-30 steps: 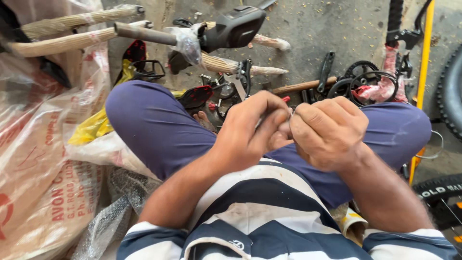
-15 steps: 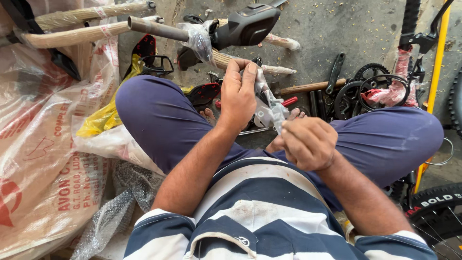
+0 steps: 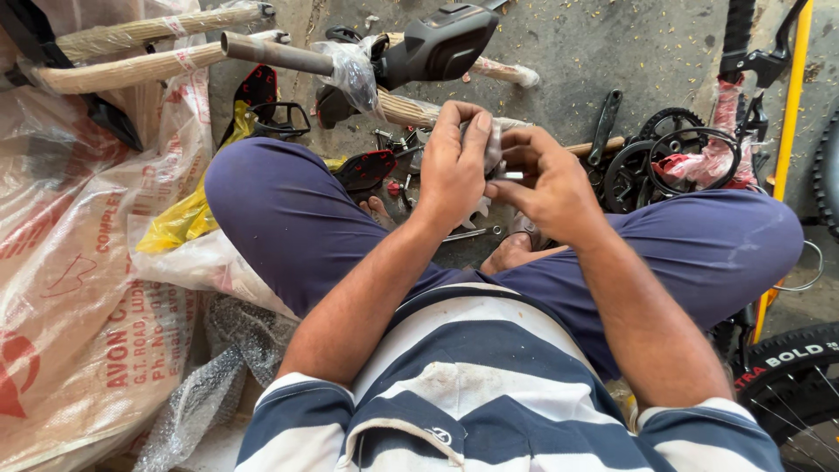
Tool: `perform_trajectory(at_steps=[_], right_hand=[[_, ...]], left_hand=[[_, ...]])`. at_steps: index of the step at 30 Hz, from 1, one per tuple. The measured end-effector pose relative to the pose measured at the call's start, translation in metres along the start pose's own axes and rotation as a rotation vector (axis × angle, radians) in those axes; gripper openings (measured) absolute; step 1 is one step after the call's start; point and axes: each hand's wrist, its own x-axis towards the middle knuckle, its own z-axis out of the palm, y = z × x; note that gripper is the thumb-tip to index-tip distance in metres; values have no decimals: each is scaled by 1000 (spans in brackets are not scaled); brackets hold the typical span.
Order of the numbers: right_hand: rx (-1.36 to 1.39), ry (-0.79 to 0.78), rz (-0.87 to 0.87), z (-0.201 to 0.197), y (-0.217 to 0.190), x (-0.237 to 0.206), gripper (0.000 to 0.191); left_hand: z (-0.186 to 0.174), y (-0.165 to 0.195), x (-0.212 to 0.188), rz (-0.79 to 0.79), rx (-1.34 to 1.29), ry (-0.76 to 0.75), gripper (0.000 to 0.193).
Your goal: The person sits on the ground assembling a bicycle, working on the handlebar and stem area. They unwrap plastic packaging from the handlebar, position the stem and brake components, and use a wrench to tighten bolts while holding parts steady with the other hand.
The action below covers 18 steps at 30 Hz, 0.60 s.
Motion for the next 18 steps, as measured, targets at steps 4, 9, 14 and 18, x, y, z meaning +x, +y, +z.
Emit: perform_trajectory(at_steps=[4, 9, 14, 18], right_hand=[[93, 56, -25, -1, 27, 8, 47], [481, 150, 63, -17, 57, 14, 32], [848, 179, 65, -26, 73, 20, 26], [1061, 127, 120, -28, 77, 30, 34]], left_hand=[[10, -11, 7, 32, -17, -15, 24], [-12, -16, 6, 168, 107, -212, 42], [-22, -23, -6, 152, 251, -333, 40], [-16, -26, -1, 18, 211, -287, 23]])
